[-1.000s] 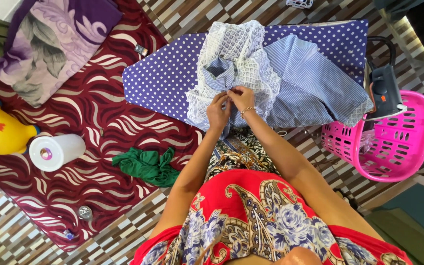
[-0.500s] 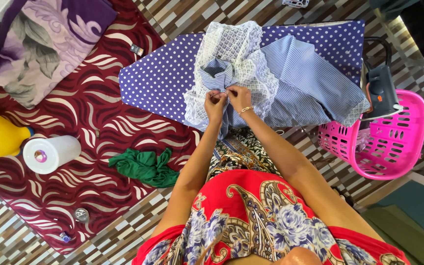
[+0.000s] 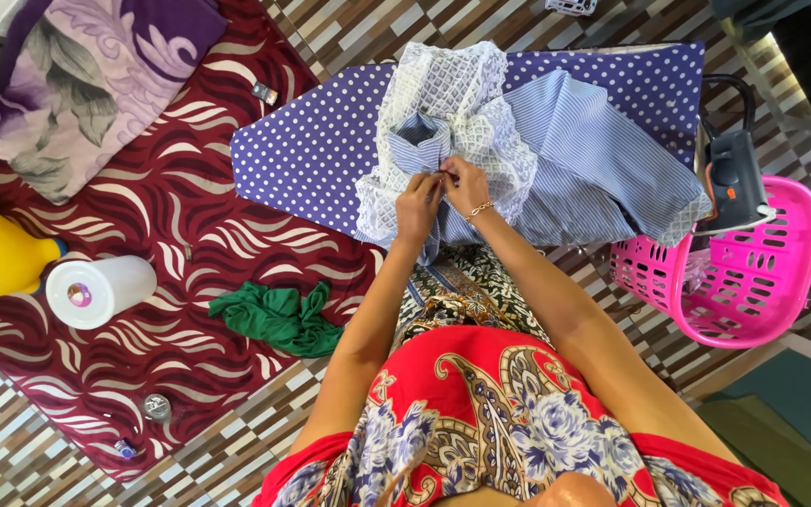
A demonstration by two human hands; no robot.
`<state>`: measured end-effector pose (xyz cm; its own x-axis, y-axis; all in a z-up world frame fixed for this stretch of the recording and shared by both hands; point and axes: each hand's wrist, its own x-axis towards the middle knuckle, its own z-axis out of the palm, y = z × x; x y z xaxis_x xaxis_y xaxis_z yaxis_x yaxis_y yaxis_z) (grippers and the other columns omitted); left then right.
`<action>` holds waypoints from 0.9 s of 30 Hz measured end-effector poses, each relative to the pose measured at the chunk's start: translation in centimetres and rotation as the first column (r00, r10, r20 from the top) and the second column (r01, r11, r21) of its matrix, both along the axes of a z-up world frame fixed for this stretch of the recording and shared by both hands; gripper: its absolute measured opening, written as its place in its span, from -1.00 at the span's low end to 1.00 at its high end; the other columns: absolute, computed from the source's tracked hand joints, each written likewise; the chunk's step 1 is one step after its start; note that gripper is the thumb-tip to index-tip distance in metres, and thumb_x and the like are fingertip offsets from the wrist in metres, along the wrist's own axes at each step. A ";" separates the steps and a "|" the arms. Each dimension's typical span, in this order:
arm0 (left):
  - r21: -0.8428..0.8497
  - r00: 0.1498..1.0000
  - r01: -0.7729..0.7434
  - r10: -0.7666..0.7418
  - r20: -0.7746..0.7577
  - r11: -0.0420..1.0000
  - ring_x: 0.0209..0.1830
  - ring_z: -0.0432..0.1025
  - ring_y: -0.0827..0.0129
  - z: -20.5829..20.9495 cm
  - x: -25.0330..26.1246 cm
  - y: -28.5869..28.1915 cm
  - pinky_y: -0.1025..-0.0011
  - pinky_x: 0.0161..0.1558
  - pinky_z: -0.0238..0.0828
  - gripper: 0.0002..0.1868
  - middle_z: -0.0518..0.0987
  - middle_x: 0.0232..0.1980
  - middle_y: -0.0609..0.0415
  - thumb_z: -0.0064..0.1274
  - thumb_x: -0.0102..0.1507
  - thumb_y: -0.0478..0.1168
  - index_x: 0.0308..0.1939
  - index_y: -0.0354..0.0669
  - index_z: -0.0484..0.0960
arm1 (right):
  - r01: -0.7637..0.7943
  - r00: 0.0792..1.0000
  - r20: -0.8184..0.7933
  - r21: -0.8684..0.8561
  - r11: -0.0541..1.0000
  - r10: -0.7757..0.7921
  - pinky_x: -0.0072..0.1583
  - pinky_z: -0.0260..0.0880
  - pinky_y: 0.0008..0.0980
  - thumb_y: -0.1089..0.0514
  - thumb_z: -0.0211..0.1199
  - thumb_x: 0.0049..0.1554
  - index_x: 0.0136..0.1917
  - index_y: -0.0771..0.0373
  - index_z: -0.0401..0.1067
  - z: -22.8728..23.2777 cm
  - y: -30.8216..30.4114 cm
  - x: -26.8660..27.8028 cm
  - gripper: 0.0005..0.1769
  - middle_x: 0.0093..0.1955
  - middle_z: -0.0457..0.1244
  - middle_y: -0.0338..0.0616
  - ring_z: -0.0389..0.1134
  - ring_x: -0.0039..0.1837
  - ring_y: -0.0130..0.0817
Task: Ironing a blue and white striped shirt on an ironing board.
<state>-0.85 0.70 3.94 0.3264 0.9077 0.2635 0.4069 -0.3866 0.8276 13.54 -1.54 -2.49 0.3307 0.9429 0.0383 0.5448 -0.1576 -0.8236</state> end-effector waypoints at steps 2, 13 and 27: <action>0.092 0.993 0.036 -0.025 -0.120 0.995 -0.35 0.57 0.11 -1.2 -0.1 0.1 0.31 -0.33 0.52 -0.83 0.63 -0.13 0.02 0.20 0.25 -0.27 -0.09 -0.17 0.69 | -0.020 0.999 -0.033 -0.006 1.000 0.020 -0.02 0.51 -0.24 0.36 0.28 0.12 0.04 0.24 0.33 1.3 0.0 0.0 -0.76 -0.14 0.43 -0.04 0.51 -0.08 -0.15; 0.012 0.991 0.059 -0.057 -0.118 0.998 -0.38 0.60 0.13 -1.4 -1.1 0.9 0.31 -0.33 0.53 -0.81 0.67 -0.17 -0.03 0.22 0.23 -0.24 -0.12 -0.24 0.69 | -0.041 0.992 -0.125 -0.044 0.998 0.035 -0.01 0.48 -0.22 0.39 0.23 0.16 0.16 0.16 0.13 3.4 0.2 -0.8 -0.60 -0.18 0.40 -0.06 0.51 -0.07 -0.14; -0.297 0.996 -0.027 0.000 -0.091 0.954 -0.46 0.57 0.15 -1.9 -3.1 -1.5 0.31 -0.36 0.48 -0.68 0.66 -0.39 -0.14 0.33 0.14 -0.14 -0.21 -0.33 0.66 | 0.070 0.929 -0.356 -0.102 0.992 -0.102 -0.13 0.51 -0.40 0.32 0.38 0.08 0.01 0.27 0.28 0.6 1.6 0.6 -0.69 -0.17 0.44 -0.10 0.50 -0.17 -0.42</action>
<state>-3.98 -0.76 2.01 0.3230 0.9451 -0.0491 0.4872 -0.1216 0.8648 14.16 0.03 -1.89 0.3870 0.9046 -0.1788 0.1954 -0.2699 -0.9428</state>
